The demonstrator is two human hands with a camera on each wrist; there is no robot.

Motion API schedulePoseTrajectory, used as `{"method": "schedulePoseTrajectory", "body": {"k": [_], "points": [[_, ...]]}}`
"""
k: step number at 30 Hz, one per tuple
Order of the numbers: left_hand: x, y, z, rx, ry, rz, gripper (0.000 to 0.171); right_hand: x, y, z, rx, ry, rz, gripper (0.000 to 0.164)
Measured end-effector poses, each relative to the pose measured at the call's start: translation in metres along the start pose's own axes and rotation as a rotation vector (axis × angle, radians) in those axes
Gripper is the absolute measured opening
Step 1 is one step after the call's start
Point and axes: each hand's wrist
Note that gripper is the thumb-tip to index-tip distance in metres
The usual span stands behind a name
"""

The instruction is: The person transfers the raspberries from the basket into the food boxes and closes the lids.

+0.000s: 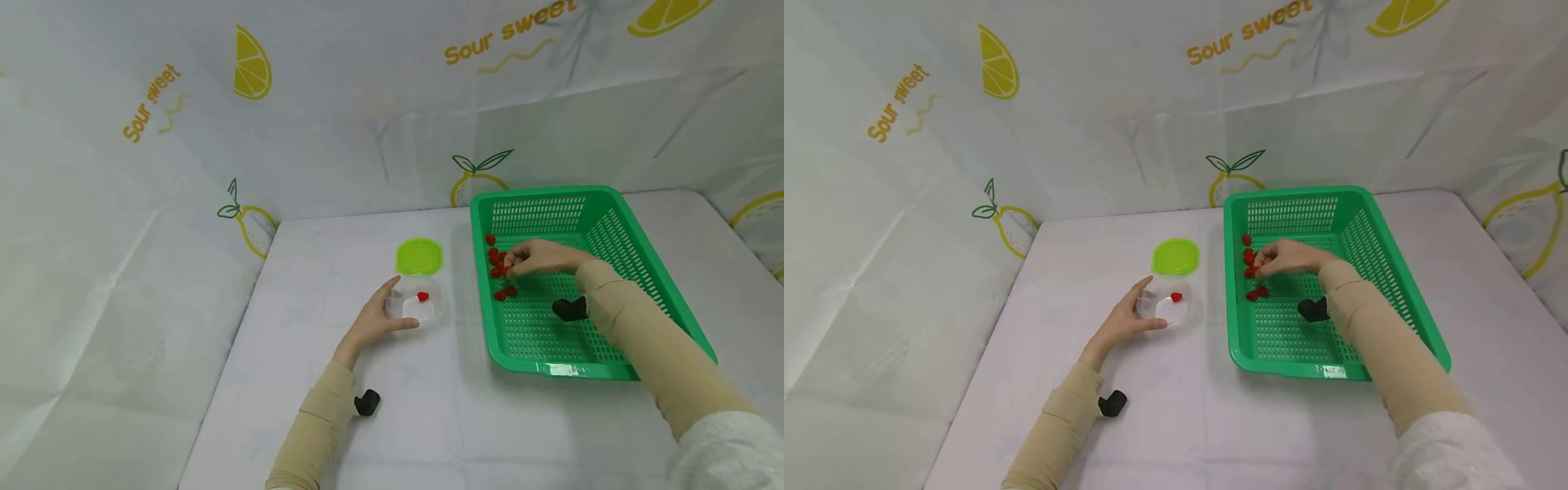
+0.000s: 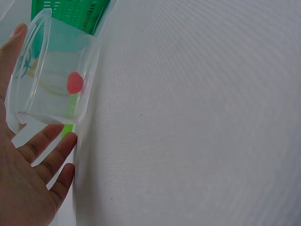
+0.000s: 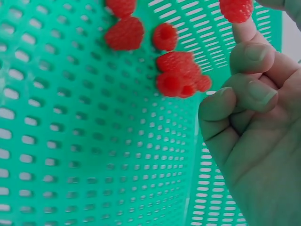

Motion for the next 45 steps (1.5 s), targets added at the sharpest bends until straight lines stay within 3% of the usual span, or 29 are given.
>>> {"method": "schedulePoseTrajectory", "body": {"k": [15, 21, 27, 45], "points": [[-0.003, 0.002, 0.001, 0.007, 0.005, -0.02, 0.101, 0.019, 0.008, -0.013, -0.066, 0.076, 0.059, 0.038], [-0.003, 0.002, 0.0, 0.001, -0.005, -0.011, 0.102, 0.03, 0.009, -0.014, -0.091, 0.112, 0.084, 0.035], [-0.002, 0.002, 0.0, 0.003, 0.003, -0.017, 0.102, 0.043, 0.007, -0.012, -0.104, 0.104, 0.113, 0.034], [-0.003, 0.001, -0.002, 0.0, -0.013, -0.004, 0.101, 0.085, 0.001, 0.007, -0.106, 0.194, 0.111, 0.029]]}}
Point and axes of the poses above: each hand's wrist, its own z-axis towards the middle knuckle, its own y-axis out of the back of the hand, x = y × z, and after that the axes turned 13 degrees about x, right-handed
